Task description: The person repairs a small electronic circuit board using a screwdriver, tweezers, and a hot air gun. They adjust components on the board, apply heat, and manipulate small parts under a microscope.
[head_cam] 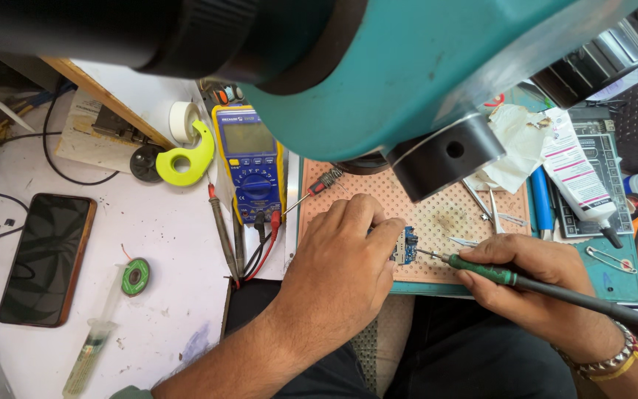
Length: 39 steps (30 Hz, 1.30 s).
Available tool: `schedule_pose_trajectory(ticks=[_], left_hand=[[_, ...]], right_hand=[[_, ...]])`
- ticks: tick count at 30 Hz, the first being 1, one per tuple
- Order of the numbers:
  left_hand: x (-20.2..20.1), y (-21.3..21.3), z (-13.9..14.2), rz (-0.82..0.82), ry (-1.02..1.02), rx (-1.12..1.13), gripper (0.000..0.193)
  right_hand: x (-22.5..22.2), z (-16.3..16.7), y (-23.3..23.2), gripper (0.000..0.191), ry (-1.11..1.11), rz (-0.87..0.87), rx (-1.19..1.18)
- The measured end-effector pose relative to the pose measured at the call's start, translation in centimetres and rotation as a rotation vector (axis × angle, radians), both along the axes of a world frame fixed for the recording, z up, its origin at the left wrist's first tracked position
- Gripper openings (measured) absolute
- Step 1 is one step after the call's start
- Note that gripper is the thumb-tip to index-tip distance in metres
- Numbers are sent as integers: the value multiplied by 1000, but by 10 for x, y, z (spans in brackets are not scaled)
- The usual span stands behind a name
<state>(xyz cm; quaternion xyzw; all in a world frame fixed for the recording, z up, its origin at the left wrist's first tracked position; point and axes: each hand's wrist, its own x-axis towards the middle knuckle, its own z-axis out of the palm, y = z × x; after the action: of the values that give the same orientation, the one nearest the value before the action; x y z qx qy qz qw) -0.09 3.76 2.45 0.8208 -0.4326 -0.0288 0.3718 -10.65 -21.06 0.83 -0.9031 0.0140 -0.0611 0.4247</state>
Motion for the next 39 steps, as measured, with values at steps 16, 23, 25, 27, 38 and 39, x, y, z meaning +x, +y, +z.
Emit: schedule_pose_trajectory(ticks=[16,23,25,27,38,39], left_hand=[[-1,0,-1,4,-29,8,31],[-1,1,-2,-4,-43,13,33],[-1,1,-2,0,-41,5,33],[-1,2,-2,-1,-43,10,34],[-2,1,-3,-5,-56,8,32],[-2,1,-3,-5,-58,9,32]], right_hand=[[-1,-1,1,23,1,-9,-42],[-1,-3,1,23,-19,-9,-46],[-2,-2,1,22,-1,-7,-29],[-2,-2,1,21,-8,0,-24],[-3,-3,1,23,-22,-5,-64],[-4,-4,1,22,-24,1,-40]])
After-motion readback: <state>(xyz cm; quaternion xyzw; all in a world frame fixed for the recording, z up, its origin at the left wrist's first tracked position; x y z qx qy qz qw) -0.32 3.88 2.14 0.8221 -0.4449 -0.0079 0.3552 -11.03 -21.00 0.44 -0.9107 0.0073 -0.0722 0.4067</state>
